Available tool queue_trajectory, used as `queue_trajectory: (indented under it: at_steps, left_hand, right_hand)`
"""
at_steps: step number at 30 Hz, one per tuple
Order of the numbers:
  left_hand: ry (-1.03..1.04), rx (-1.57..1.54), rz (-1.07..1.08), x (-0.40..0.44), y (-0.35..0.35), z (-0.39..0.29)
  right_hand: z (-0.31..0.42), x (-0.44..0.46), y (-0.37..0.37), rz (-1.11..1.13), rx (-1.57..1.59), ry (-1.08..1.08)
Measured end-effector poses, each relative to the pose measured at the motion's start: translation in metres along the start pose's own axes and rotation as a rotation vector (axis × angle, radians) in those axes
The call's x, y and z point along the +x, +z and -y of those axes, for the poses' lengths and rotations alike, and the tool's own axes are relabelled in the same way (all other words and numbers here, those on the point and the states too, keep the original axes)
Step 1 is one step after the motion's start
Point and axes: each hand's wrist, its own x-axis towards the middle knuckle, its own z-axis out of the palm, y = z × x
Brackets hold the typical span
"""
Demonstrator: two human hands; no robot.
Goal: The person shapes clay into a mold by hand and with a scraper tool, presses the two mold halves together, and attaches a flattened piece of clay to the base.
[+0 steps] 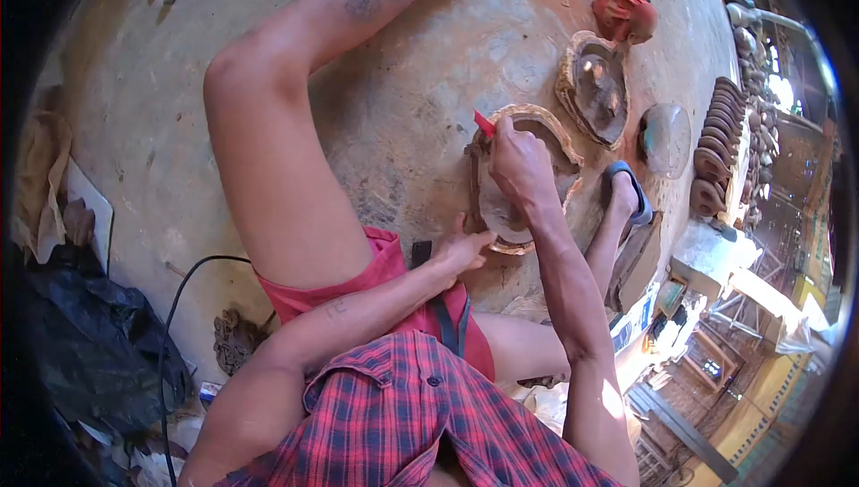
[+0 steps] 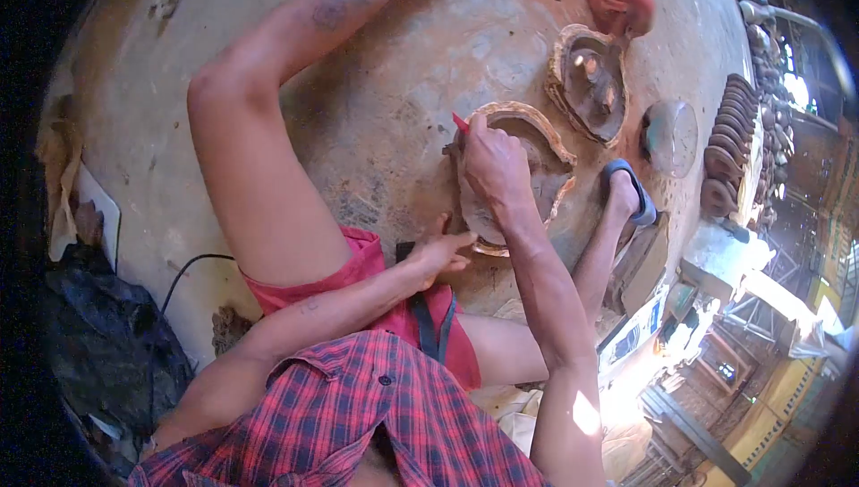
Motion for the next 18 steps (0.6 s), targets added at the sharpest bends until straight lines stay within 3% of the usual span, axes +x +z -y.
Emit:
queue_trajectory:
  at_steps: [3,12,16,18]
  left_hand:
    - [0.001,-0.292,0.097,0.000,0.014,0.013]
    - [0.198,-0.200,0.072,0.025,0.019,0.036]
    - [0.146,-0.203,0.033,0.022,0.023,0.031]
    - [0.136,-0.541,0.019,0.024,0.025,0.031]
  right_hand:
    - [0.007,-0.004,0.003,0.108,-0.082,0.026]
    - [0.009,-0.035,0.015,0.270,-0.199,0.006]
    - [0.013,-0.063,0.017,0.406,-0.228,-0.023]
    - [0.018,-0.072,0.009,0.550,-0.275,-0.026]
